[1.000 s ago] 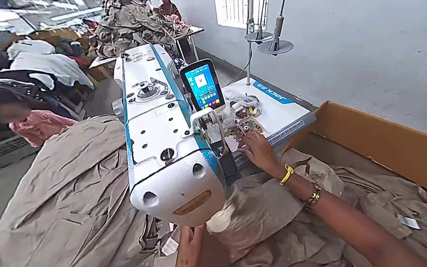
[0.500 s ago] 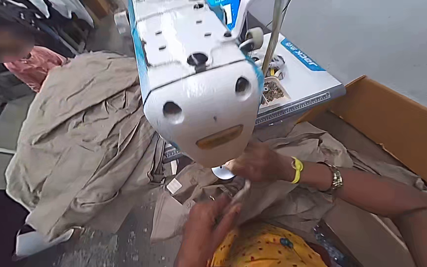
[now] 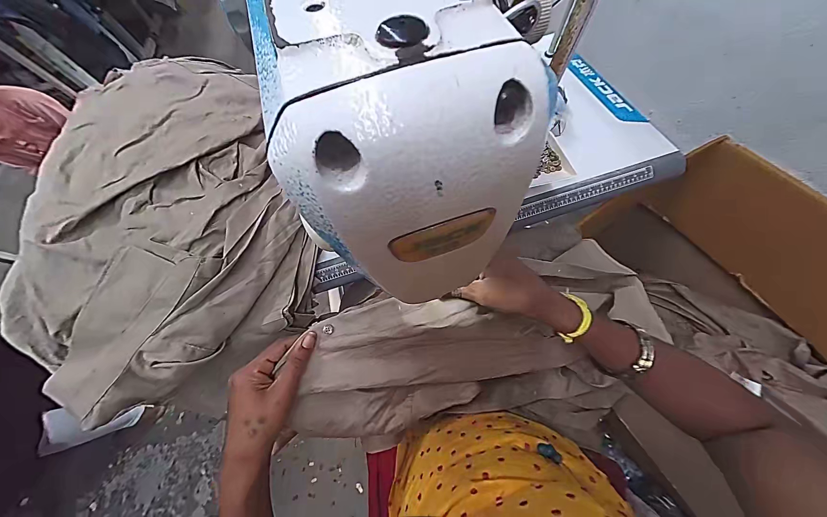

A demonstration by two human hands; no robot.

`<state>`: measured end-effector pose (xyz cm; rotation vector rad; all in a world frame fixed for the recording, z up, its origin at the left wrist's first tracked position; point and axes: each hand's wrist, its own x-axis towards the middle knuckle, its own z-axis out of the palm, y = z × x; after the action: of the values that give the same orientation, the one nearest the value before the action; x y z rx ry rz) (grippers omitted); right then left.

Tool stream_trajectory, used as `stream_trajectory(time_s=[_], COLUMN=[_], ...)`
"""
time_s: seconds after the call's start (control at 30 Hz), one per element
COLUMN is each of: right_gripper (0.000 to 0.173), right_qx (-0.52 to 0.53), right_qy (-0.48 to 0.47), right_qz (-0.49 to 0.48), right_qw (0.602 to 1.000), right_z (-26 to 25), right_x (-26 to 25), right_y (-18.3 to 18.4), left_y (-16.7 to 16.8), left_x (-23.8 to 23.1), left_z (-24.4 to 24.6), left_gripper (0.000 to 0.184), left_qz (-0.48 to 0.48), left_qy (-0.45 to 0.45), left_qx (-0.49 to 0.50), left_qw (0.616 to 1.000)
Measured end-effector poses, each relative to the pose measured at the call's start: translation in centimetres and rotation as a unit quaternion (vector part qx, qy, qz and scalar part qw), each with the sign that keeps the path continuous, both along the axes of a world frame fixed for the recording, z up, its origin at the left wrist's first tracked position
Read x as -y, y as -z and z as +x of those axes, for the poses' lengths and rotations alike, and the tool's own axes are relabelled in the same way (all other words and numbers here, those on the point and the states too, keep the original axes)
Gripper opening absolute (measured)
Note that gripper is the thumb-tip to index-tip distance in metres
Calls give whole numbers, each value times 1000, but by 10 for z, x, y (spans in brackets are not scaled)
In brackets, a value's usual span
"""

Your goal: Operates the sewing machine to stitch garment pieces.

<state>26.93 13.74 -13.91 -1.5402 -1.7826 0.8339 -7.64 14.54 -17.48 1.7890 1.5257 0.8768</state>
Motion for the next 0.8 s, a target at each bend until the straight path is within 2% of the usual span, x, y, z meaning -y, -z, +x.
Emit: stream_trajectory(time_s=[0.13,0.23,0.33,0.47,0.53,0.63,0.7,0.73,0.8], right_gripper=[32,18,11,12,19,31,34,31,33], right_qx=[5,-36,-23,-13,3,99,207,248,303], right_qy=[4,-26,20,47,38,103,187,206,182], right_qz=[-57,-23,-27,20,34,43,91,128,171], right_qw=[998,999,999,999,999,989,956,938,920], right_z=[-6,14,32,43,52,79,97,103,108], right_x=[-7,-5,0,2,-2,-10,-17,-23,-39], right_y=[-8,-5,-4,8,19,31,32,33,33], left_y=[12,9,-4,-8,-4,4,11,12,13], left_x=[4,1,-3,-11,-12,-10,-8,-8,-7], left_z=[3,14,31,43,42,41,49,54,71], left_gripper=[29,28,28,31,35,45,48,48,51], left_qz=[-19,-14,13,33,43,95,145,148,129], left_qy=[-11,-13,2,21,23,22,44,72,134], left_qx=[13,20,9,-16,-41,-117,-155,-154,-107], left_qw=[1000,1000,1000,999,998,988,976,974,977])
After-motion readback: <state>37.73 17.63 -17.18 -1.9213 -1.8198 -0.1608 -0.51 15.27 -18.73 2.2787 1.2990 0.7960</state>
